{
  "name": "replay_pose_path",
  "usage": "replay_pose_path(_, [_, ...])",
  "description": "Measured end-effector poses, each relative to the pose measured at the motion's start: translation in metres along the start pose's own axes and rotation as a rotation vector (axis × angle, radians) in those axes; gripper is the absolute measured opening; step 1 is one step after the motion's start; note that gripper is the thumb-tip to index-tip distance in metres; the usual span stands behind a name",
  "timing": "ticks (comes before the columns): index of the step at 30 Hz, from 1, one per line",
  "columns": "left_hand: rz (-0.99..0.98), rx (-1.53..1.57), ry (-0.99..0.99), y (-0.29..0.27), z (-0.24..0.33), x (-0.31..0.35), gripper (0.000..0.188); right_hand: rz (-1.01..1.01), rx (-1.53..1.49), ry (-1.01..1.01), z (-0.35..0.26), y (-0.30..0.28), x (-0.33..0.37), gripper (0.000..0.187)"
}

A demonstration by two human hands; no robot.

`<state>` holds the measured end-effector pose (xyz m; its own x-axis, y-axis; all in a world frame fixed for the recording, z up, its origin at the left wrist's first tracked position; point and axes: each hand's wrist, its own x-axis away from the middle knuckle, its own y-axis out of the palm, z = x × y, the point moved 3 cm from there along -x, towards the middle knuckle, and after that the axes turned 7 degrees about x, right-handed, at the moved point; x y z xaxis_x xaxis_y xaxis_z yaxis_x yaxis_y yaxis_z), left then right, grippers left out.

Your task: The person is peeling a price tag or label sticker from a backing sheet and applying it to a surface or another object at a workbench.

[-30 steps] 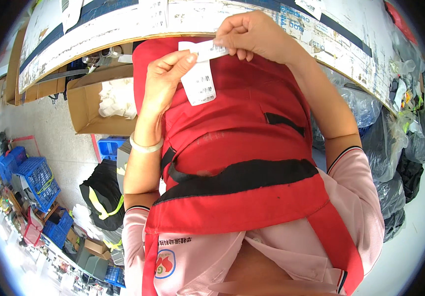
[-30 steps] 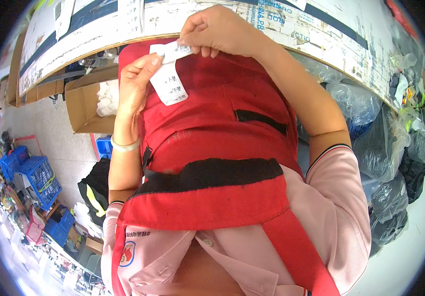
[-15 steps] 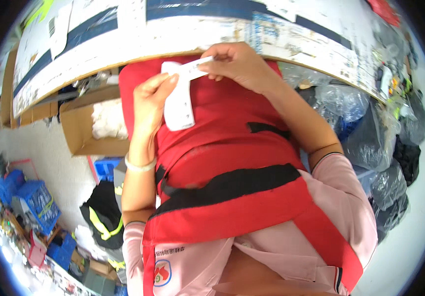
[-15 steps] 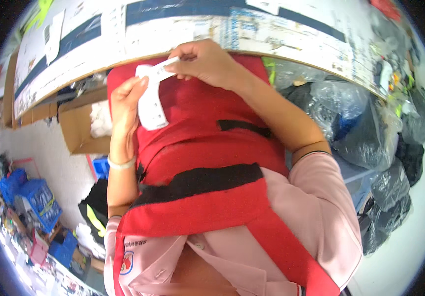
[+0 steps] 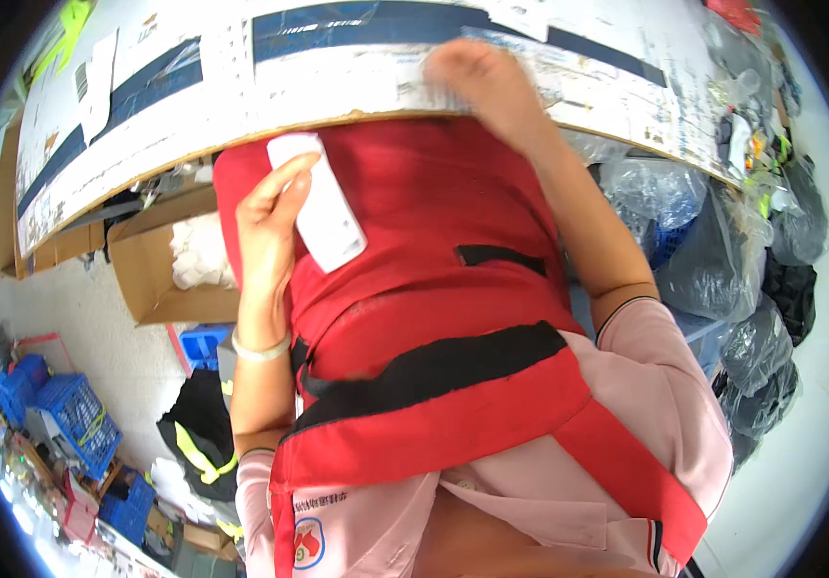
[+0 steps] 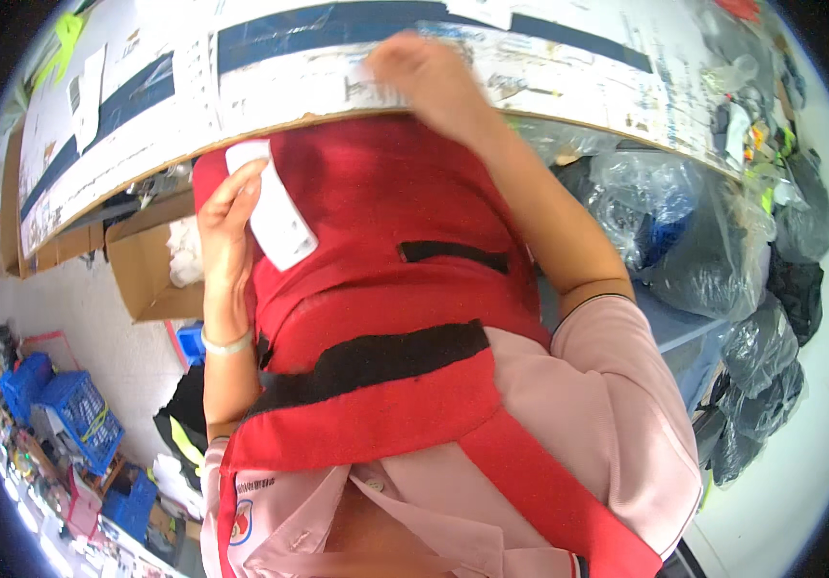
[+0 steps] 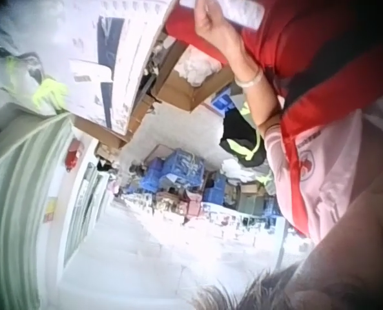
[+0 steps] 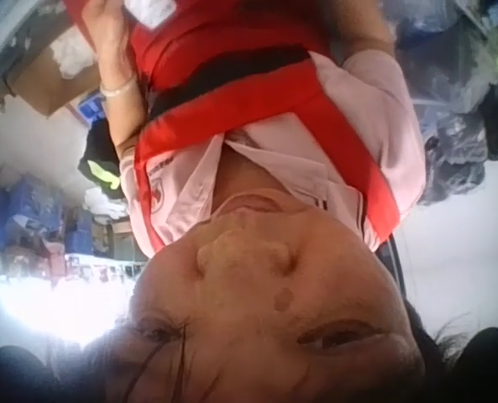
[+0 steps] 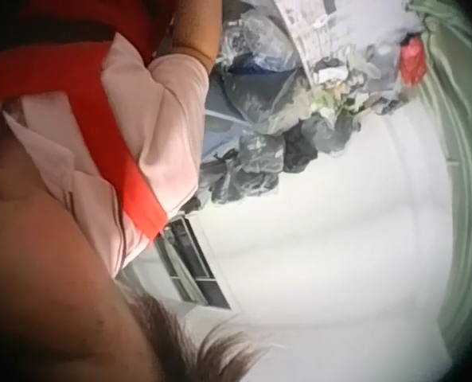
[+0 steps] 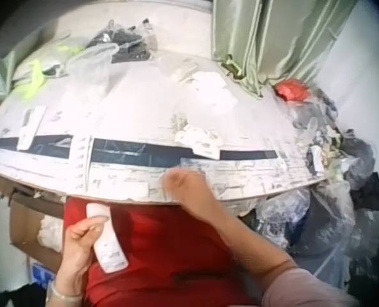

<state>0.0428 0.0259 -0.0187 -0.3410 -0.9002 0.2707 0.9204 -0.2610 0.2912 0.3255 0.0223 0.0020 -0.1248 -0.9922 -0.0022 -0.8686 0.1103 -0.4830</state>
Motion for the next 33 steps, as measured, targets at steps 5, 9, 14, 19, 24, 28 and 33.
replay_pose_path(5, [0.032, 0.106, 0.050, 0.010, 0.004, -0.011, 0.023, -0.552, -0.205, 0.126, -0.041, 0.083, 0.038, 0.021])
replay_pose_path(9, [-0.102, 0.334, -0.125, 0.000, 0.002, -0.005, 0.024, -0.445, -0.350, 0.196, -0.041, 0.084, 0.033, 0.022])
replay_pose_path(14, [-0.118, 0.068, -0.047, -0.003, -0.001, 0.002, 0.018, -0.383, -0.428, 0.173, -0.048, 0.090, 0.036, 0.017])
replay_pose_path(19, [-0.137, -0.007, -0.077, 0.000, 0.002, 0.003, 0.015, -0.255, -0.189, -0.130, -0.052, 0.083, 0.030, 0.012])
replay_pose_path(24, [-0.165, -0.040, -0.056, -0.001, -0.006, -0.002, 0.020, -0.181, -0.009, -0.172, -0.059, 0.069, 0.027, 0.013])
replay_pose_path(28, [-0.181, 0.125, -0.111, -0.009, -0.013, -0.007, 0.046, -0.153, -0.141, 0.094, -0.039, 0.046, -0.003, 0.016])
replay_pose_path(33, [-0.110, 0.057, -0.113, -0.011, -0.011, -0.011, 0.041, -0.183, -0.055, 0.214, -0.021, 0.033, -0.030, 0.021])
